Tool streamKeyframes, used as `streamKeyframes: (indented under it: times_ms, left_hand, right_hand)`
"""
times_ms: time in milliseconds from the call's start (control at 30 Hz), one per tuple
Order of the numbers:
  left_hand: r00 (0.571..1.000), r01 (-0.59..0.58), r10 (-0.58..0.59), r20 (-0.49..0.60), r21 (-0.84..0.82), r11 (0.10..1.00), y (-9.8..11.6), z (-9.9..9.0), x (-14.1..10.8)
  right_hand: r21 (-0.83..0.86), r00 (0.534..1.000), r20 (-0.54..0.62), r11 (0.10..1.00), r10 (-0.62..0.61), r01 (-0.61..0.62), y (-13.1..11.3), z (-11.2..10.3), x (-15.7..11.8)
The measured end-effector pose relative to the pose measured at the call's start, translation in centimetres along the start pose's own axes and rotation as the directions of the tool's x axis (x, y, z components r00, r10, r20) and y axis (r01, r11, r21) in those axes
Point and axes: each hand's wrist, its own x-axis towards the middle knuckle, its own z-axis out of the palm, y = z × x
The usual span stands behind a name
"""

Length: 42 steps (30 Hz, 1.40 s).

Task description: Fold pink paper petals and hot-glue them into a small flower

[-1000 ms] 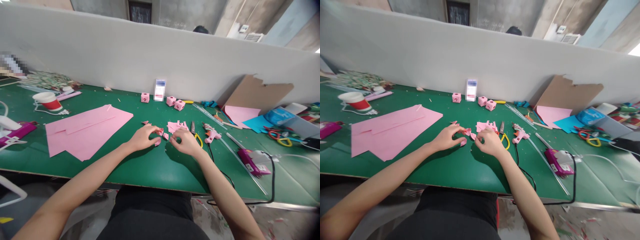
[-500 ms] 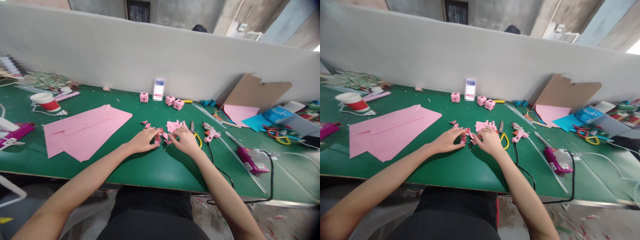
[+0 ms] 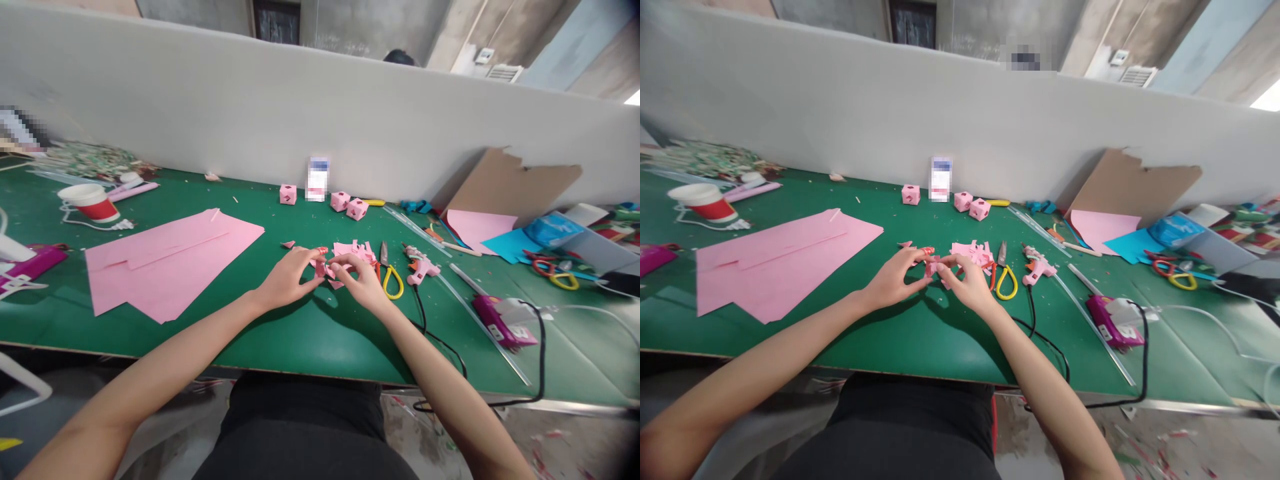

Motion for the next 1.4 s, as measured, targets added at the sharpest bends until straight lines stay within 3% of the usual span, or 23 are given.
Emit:
streamKeyframes:
  times_ms: [167, 433, 567, 667, 733, 833, 900, 1000, 1167, 1400]
  left_hand:
    - [0.999, -0.005, 0.007, -0.033, 0.056, 0.998, 0.0, 0.1, 0.0]
    - [1.0, -0.002, 0.002, 0.004, 0.082, 0.997, 0.0, 0.3, 0.1]
    - [0.998, 0.064, -0.064, -0.029, -0.011, 0.998, 0.8, 0.0, 0.1]
    - [0.982, 0.173, -0.185, -0.044, -0.19, 0.966, 1.2, -0.2, 0.2]
    - [0.964, 0.236, -0.265, -0.018, -0.402, 0.885, 1.4, -0.2, 0.4]
    - [0.922, 0.35, -0.359, 0.147, -0.716, 0.604, 1.5, -0.2, 0.8]
    - [0.883, 0.43, -0.379, 0.277, -0.799, 0.419, 1.7, -0.2, 1.0]
    - [0.85, 0.48, -0.392, 0.352, -0.825, 0.299, 1.7, 0.0, 1.0]
    - [0.848, 0.448, -0.449, 0.28, -0.832, 0.328, 1.1, 0.0, 1.0]
    - [0.88, 0.418, -0.433, 0.197, -0.753, 0.508, 0.9, -1.0, 1.0]
  right_hand:
    - [0.121, 1.0, 0.012, 0.993, -0.011, 0.009, -0.2, 1.1, -0.2]
    - [0.058, 0.997, -0.068, 0.998, -0.022, 0.026, 0.0, 2.1, -0.2]
    - [0.105, 0.993, -0.106, 0.993, -0.051, 0.062, 0.1, 1.9, -0.2]
    - [0.123, 0.985, -0.149, 0.987, -0.087, 0.106, -0.2, 1.6, -0.3]
    - [0.086, 0.976, -0.163, 0.983, -0.146, 0.161, -0.6, 1.3, -0.4]
    - [0.008, 0.958, -0.163, 0.97, -0.237, 0.242, -1.2, 1.1, -0.6]
    - [-0.009, 0.949, -0.169, 0.963, -0.267, 0.27, -1.5, 1.0, -0.7]
    - [0.009, 0.946, -0.156, 0.957, -0.285, 0.29, -1.5, 1.0, -0.7]
    - [0.053, 0.976, -0.097, 0.979, -0.193, 0.198, -0.8, 1.2, -0.6]
    - [0.399, 0.997, 0.038, 0.914, 0.071, -0.08, -0.8, 1.0, -0.3]
